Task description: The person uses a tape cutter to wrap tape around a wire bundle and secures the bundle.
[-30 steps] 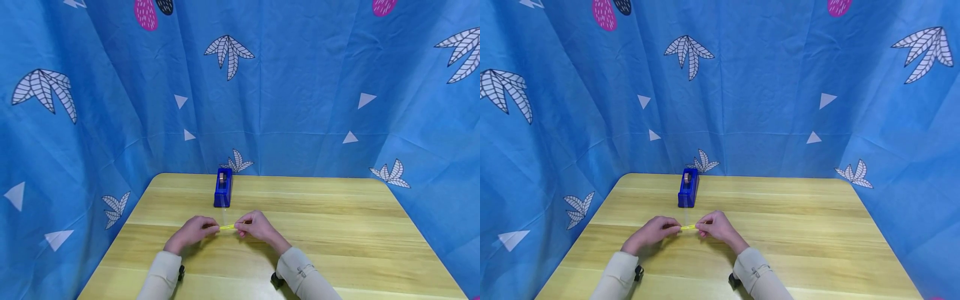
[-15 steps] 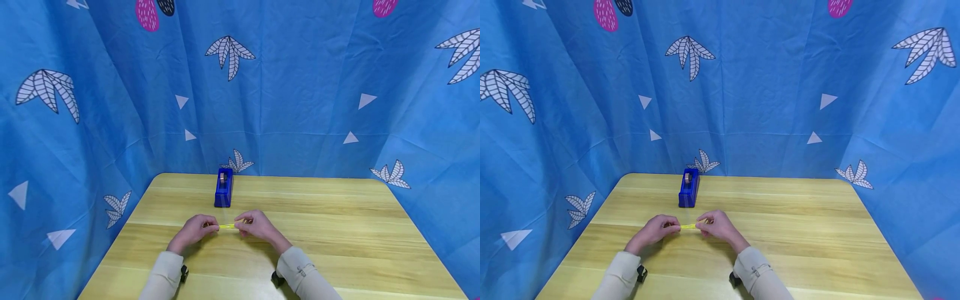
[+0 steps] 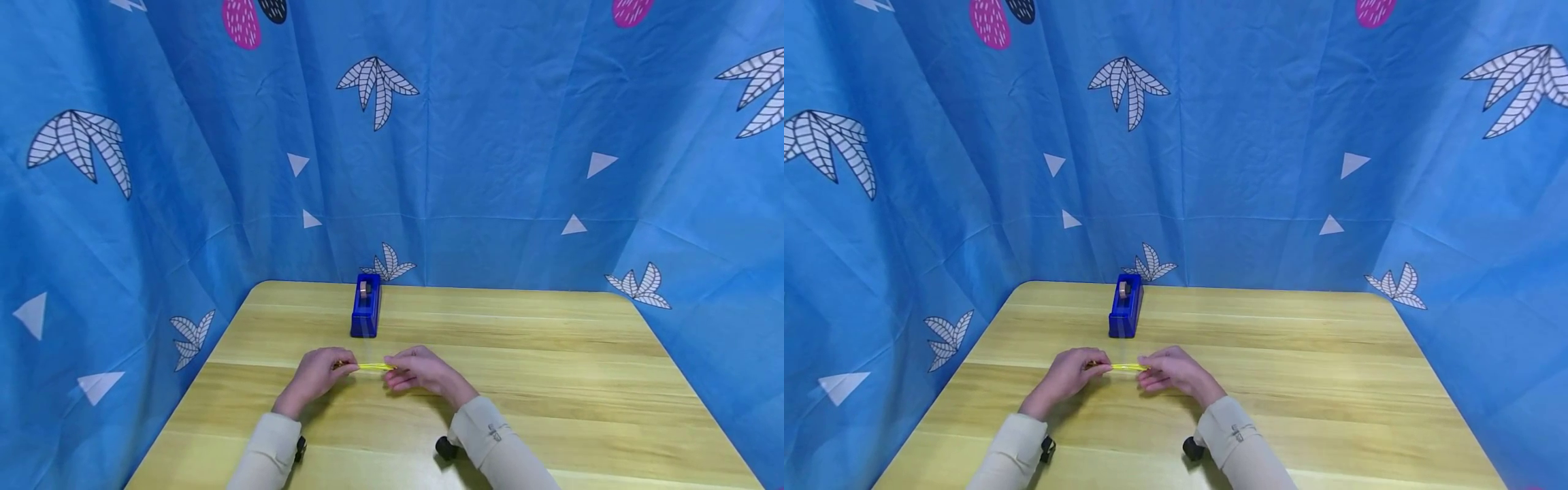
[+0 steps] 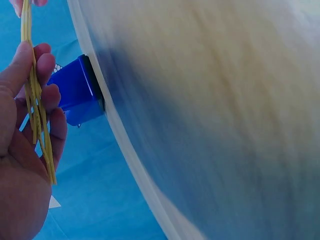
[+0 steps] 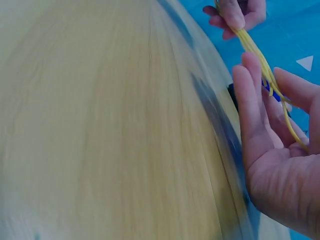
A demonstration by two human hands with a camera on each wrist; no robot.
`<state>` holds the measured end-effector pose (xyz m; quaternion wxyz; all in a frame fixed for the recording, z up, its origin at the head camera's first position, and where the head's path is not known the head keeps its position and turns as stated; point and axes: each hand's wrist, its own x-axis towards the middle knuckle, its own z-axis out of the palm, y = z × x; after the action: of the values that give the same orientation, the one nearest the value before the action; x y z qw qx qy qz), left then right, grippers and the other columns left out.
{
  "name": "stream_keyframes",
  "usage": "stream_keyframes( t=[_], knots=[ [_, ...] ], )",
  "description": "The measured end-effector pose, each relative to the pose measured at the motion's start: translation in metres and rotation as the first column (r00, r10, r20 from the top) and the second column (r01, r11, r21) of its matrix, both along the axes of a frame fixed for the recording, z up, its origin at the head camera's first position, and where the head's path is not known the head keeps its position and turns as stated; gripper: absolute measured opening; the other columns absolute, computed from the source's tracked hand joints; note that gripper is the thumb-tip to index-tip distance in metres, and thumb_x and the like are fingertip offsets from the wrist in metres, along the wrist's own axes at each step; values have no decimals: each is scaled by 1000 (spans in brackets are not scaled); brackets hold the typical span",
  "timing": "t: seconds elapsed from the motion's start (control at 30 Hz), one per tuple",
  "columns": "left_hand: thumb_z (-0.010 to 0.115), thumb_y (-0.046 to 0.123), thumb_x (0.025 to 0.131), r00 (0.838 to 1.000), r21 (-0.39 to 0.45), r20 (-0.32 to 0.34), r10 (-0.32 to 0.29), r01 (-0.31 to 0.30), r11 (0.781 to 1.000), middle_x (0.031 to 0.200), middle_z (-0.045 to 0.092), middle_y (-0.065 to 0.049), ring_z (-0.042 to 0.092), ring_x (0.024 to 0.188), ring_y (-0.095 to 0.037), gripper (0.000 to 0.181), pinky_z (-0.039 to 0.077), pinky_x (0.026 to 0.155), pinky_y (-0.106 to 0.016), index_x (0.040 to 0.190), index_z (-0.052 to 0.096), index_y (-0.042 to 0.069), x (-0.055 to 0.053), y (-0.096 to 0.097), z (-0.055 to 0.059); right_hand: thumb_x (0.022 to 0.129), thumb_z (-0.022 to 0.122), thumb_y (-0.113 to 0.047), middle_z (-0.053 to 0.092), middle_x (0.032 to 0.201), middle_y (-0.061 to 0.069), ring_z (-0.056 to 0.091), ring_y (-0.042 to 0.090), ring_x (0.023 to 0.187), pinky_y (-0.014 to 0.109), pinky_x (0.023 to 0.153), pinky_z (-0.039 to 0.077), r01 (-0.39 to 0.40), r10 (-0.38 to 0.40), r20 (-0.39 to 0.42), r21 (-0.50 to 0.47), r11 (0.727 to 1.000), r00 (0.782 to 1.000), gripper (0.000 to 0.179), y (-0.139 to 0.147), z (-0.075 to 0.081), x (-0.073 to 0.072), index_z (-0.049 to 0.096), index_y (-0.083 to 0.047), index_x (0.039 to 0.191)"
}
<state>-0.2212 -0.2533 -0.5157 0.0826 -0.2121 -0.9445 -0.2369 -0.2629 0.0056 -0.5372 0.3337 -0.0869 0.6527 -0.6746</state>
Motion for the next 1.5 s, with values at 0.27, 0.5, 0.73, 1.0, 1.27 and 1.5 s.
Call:
stream_keyframes(
  t=[0.27,0.5,0.73,1.0,1.27,1.5],
  knots=[
    [78,28,92,999,-33,-31,25,-26,999,79,67,18,56,71,1,9,49,70,-28,84,75,29,1,1,0,98,70,-8,78,87,9,75,15,77,30,79,63,77,-75,24,-57,995,997,23,-7,-2,1,70,9,114],
    [78,28,92,999,-55,19,43,-42,998,80,70,16,58,72,-1,8,49,70,-28,85,75,28,2,3,0,97,70,-3,78,87,11,75,15,77,31,79,63,109,-111,-40,-47,993,993,22,-9,-3,2,71,12,113],
    [74,30,97,990,-51,133,53,-46,998,93,74,9,62,81,-8,11,52,74,-33,105,79,24,3,1,2,95,72,-2,78,90,17,76,16,77,33,78,64,118,-119,-159,-16,993,980,19,-8,-4,4,74,11,109],
    [68,29,101,979,80,205,-4,-13,997,90,72,8,57,76,-7,13,48,72,-29,102,78,22,-1,-5,-1,93,74,1,77,97,22,76,15,78,35,81,63,161,-163,-206,-27,987,965,19,-7,-3,2,75,11,109],
    [67,21,102,968,195,244,-62,14,981,78,66,3,52,69,-6,13,45,65,-24,95,76,16,-5,-7,-4,95,74,-6,76,105,18,77,23,88,37,84,63,150,-156,-212,-45,988,965,30,-5,-3,1,70,11,120],
    [65,21,103,963,212,261,-71,15,977,74,63,3,51,68,-4,15,45,66,-24,94,75,15,-7,-9,-4,107,56,-40,66,133,22,72,30,112,40,95,60,230,-241,-148,-86,969,959,53,7,7,-9,55,0,142]
  ],
)
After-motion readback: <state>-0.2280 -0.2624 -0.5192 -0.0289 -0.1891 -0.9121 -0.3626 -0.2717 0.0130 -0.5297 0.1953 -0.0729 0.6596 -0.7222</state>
